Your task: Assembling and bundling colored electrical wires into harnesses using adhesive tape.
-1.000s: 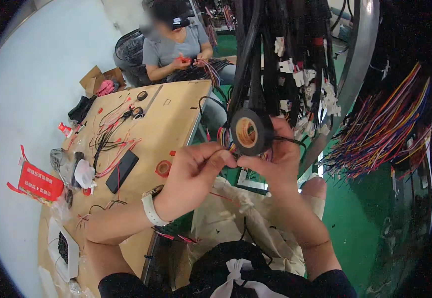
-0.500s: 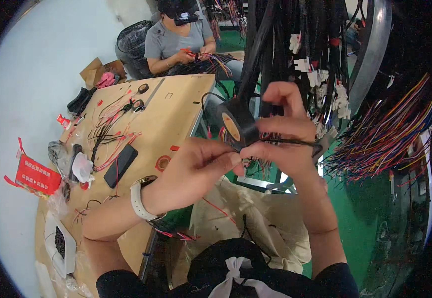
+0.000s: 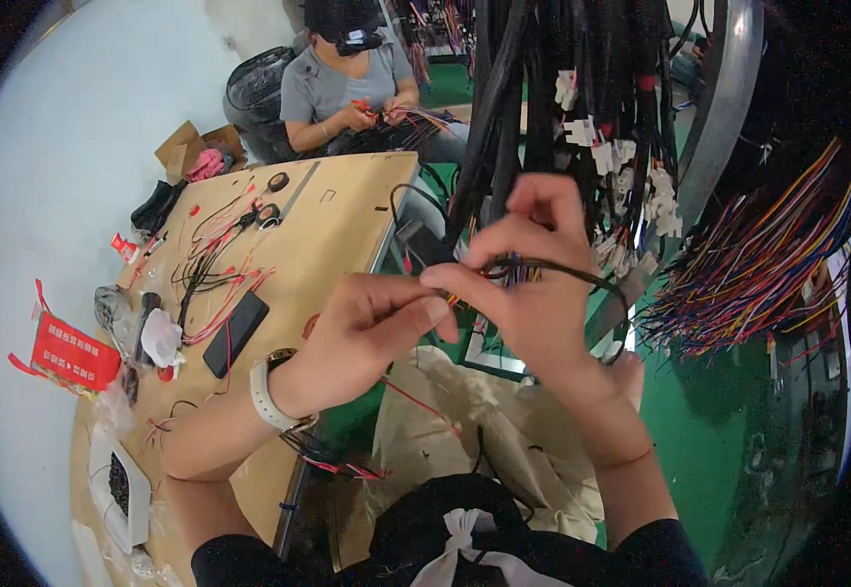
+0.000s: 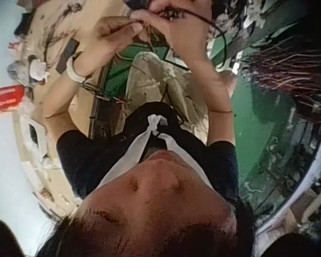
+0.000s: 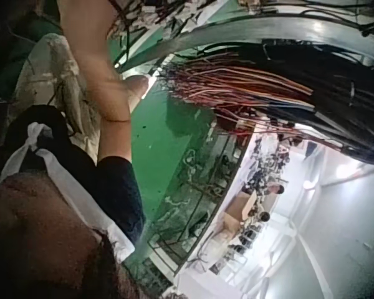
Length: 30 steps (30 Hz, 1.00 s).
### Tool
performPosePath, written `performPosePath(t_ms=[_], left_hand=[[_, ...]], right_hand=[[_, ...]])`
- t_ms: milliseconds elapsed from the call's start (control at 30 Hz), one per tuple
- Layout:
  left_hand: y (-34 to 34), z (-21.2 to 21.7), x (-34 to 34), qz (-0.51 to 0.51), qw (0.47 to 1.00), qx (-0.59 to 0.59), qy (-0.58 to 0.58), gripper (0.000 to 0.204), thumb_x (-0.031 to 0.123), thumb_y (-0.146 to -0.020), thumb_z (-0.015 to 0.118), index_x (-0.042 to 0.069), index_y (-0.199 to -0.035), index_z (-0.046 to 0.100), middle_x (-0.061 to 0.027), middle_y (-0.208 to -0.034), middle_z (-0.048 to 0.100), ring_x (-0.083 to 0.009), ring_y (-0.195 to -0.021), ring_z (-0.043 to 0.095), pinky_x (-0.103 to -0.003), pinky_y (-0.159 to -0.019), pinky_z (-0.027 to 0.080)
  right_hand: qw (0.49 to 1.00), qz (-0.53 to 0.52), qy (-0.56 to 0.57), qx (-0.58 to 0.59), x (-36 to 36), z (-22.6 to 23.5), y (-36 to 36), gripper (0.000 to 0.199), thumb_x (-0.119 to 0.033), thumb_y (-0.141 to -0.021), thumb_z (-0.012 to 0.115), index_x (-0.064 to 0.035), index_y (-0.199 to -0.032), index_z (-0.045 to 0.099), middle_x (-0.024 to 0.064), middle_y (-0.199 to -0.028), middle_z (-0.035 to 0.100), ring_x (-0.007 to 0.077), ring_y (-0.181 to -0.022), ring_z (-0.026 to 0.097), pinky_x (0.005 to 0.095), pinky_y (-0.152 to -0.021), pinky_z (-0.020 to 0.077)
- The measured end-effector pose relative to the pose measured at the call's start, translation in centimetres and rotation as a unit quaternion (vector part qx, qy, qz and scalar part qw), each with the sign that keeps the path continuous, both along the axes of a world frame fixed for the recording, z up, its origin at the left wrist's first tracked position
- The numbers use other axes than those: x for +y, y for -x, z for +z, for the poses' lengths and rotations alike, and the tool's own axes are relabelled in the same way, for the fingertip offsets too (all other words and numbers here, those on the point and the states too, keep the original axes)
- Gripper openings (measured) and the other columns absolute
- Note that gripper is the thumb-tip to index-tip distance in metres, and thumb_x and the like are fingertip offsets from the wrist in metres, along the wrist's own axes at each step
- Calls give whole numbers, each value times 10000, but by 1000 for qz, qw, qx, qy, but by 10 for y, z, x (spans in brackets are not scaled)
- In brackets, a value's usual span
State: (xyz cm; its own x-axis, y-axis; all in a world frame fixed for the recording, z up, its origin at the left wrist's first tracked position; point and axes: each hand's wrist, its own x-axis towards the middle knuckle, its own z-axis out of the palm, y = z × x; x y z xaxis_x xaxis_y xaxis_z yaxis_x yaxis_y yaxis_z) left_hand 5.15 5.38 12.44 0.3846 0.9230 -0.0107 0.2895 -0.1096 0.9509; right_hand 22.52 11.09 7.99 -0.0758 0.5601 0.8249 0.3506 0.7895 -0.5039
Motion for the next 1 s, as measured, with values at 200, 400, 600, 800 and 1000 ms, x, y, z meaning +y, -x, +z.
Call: performPosePath(t_ms=[200,400,600,800,1000], left_hand=[[11,-4,-5,1,986,-105,127,320,261,-927,516,-36,-843,595,79,-521,319,-22,-437,242,-224,-423,144],[-3,-1,-8,7,956,-210,204,306,254,-932,505,-27,-831,574,84,-536,265,-26,-430,211,-218,-405,134],[-6,0,-20,18,915,-298,270,283,234,-941,483,-26,-857,556,89,-550,217,-21,-425,190,-213,-384,116],[-3,7,-29,47,940,-256,221,288,238,-935,494,-28,-850,563,89,-548,230,-21,-428,193,-215,-388,121],[1,-4,-20,90,954,-241,152,301,251,-923,514,-29,-828,570,83,-541,264,-26,-437,210,-219,-407,136]], right_hand=[[971,3,-34,238,-31,-56,17,405,-151,-675,771,-27,-935,486,177,-1150,436,281,-1036,460,392,-875,390],[875,376,244,185,-65,-100,14,630,-61,-758,613,11,-1301,302,150,-1362,341,260,-1288,324,377,-1026,301],[702,616,187,305,23,-39,31,767,-76,-665,684,15,-1351,354,162,-1412,340,271,-1320,318,406,-1058,308],[757,605,242,54,42,-21,2,604,-157,-654,722,9,-1199,523,127,-1219,518,211,-1149,488,341,-988,365],[778,514,355,67,6,-23,-22,690,-194,-665,741,-6,-1260,447,76,-1182,540,159,-1110,503,309,-962,377]])
